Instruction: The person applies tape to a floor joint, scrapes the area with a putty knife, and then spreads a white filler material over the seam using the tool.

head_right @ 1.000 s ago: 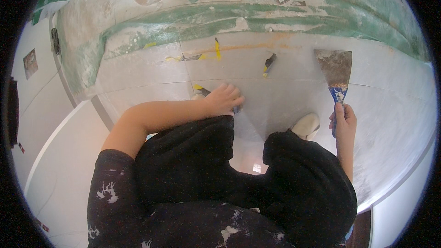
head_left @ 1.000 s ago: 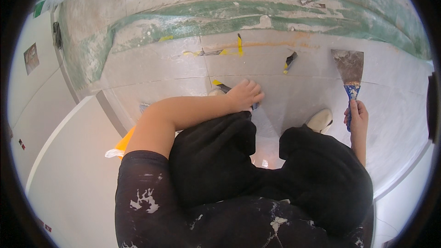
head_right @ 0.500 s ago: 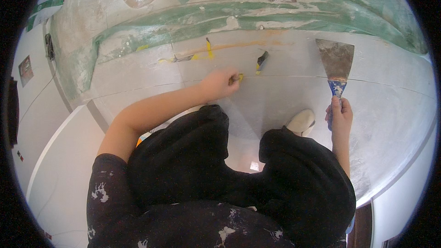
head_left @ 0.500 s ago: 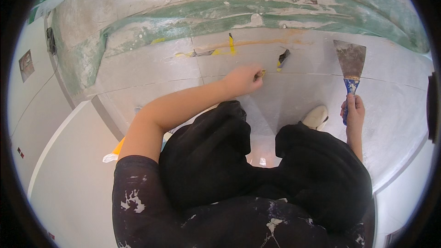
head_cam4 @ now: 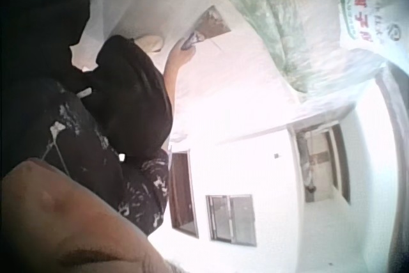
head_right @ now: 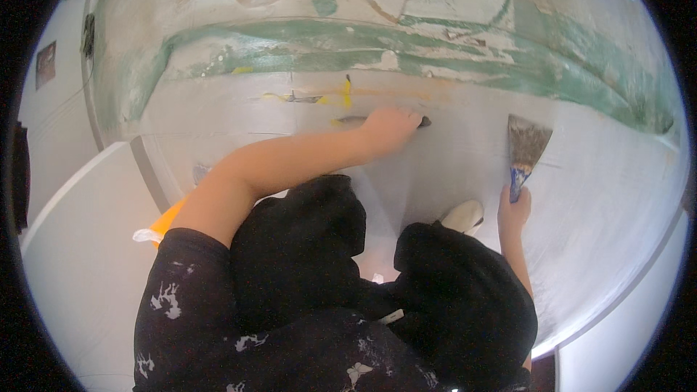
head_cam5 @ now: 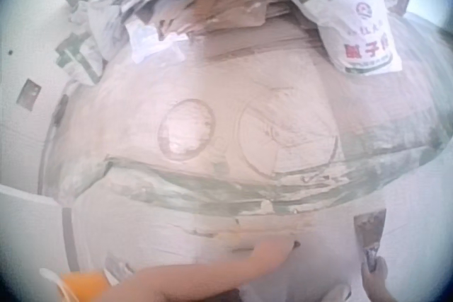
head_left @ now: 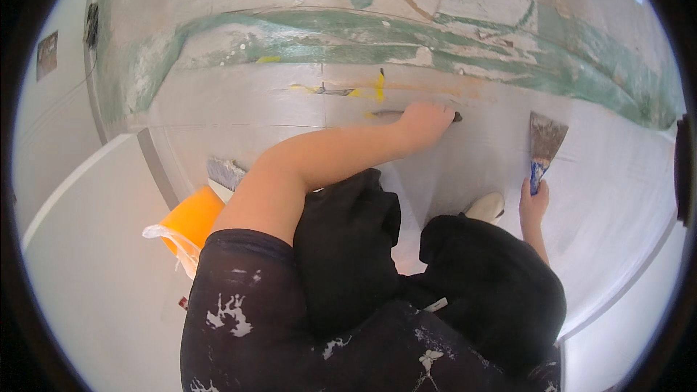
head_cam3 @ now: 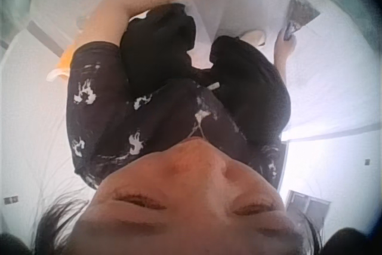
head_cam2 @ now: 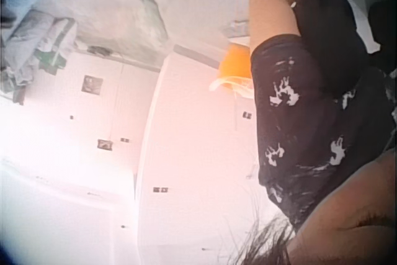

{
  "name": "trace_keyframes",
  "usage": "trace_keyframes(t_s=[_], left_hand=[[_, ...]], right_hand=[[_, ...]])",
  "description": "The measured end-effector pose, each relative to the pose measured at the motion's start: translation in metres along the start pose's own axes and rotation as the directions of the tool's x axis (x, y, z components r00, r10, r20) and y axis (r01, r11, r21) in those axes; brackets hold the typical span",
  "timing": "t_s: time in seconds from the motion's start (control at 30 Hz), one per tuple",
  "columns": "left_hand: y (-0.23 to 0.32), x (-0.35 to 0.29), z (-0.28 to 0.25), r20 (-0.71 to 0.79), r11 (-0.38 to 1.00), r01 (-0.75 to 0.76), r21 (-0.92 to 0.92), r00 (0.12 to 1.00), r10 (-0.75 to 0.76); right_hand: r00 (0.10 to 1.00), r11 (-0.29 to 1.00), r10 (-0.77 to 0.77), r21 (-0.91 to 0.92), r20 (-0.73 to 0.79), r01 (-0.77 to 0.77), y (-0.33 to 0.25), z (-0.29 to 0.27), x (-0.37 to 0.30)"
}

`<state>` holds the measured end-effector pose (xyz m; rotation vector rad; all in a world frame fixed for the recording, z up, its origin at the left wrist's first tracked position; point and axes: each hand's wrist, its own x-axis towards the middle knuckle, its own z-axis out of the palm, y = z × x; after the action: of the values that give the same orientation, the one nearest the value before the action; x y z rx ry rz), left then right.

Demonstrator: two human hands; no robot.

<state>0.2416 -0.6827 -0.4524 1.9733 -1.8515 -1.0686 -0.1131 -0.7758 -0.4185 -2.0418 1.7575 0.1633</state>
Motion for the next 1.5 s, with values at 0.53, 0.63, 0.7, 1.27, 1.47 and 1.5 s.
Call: trace_keyframes(t_s=[0.53, 0.63, 0.7, 1.27, 1.47, 1.5], left_hand=[[-0.068, -0.130, -0.046, 0.212, 0.140, 0.403, -0.904, 0.708, -0.674], [-0.056, -0.125, -0.053, 0.188, 0.012, 0.276, -0.961, 0.688, -0.701], [-0.061, -0.128, -0.055, 0.174, 0.083, 0.299, -0.951, 0.734, -0.657], [-0.088, -0.124, -0.064, 0.128, 0.101, 0.292, -0.951, 0.671, -0.730], [-0.075, -0.123, -0.064, -0.030, 0.552, 0.400, -0.732, 0.790, -0.613], [-0.074, -0.121, -0.063, -0.042, 0.619, 0.397, -0.678, 0.819, -0.572]], right_hand=[[0.501, 0.604, -0.663, 0.001, 0.556, 0.797, -0.266, 0.018, 0.060], [0.636, 0.775, -0.604, 0.168, 0.480, 0.609, -0.351, 0.049, 0.053], [0.732, 0.819, -0.568, 0.176, 0.375, 0.546, -0.373, 0.071, 0.046], [0.701, 0.760, -0.625, 0.064, 0.343, 0.647, -0.364, 0.097, 0.037], [0.664, 0.777, -0.628, 0.275, 0.407, 0.567, -0.337, 0.093, 0.016], [0.669, 0.802, -0.596, 0.314, 0.444, 0.507, -0.336, 0.092, 0.013]])
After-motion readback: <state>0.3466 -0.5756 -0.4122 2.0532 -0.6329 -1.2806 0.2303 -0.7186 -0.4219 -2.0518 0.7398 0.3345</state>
